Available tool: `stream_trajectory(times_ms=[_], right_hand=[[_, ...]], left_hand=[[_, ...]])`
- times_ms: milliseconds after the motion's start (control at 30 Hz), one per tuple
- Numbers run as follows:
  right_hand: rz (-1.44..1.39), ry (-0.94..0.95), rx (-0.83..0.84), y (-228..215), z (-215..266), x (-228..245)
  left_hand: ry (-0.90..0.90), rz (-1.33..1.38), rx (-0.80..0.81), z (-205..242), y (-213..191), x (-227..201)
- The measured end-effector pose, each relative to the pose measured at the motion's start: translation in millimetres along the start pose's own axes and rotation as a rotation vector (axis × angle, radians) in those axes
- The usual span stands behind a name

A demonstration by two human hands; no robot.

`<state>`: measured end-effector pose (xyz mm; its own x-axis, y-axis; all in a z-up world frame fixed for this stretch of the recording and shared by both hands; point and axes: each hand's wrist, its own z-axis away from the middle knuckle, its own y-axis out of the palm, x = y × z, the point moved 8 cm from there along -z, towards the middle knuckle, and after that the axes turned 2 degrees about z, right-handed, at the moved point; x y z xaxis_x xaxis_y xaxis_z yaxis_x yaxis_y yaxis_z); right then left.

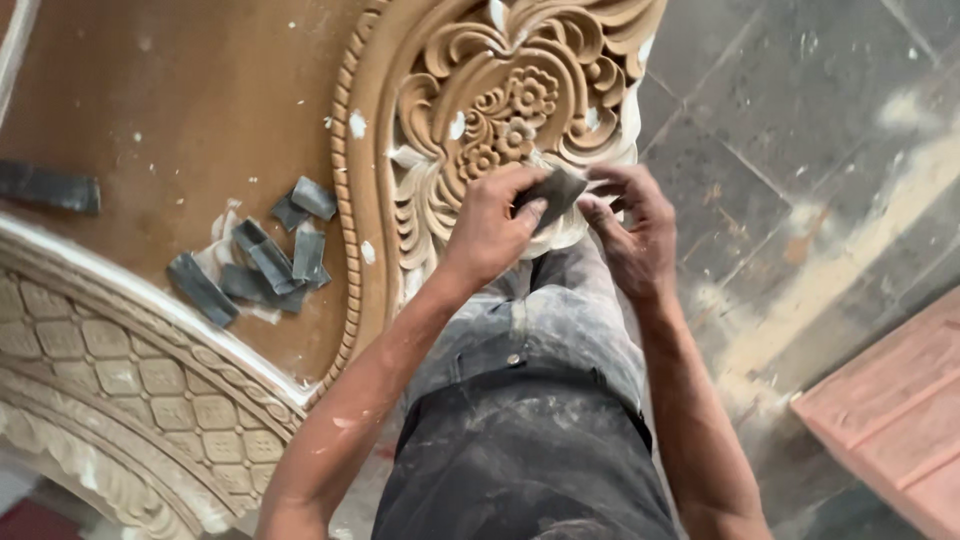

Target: The person sands an ornate wood carving by hand using a small piece of sandpaper.

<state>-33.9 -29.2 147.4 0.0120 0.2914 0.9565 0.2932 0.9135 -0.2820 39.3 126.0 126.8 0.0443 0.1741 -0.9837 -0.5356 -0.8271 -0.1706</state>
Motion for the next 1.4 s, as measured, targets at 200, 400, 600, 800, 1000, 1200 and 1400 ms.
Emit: stream_trajectory(times_ms=[200,400,600,800,1000,1200,1400], right_hand=[[0.453,-0.120,0.481,6,-16,30],[0.699,-0.259,0.724,0,-21,21],[0.614,-0.396,0.931,-23,-16,-1],[0.489,-0.542,0.887,-72,-13,9],[0.401,-0.589,0.862,-101,-14,15],[0.345,-0.606,0.885,-107,-22,17],[0.402,-0.615,1.029,-98,-14,3]], left_hand=[[0.099,-0.315,0.224,9,16,-31],[-0.073,-0.555,0.319,2,53,-18],[-0.098,-0.505,0.366,-13,89,-20],[-0.138,-0.299,0.319,-25,123,-40],[-0.260,0.011,0.369,-30,154,-27],[-0.142,-0.369,0.233,-30,162,-42],[-0.098,-0.363,0.204,-17,161,-47]])
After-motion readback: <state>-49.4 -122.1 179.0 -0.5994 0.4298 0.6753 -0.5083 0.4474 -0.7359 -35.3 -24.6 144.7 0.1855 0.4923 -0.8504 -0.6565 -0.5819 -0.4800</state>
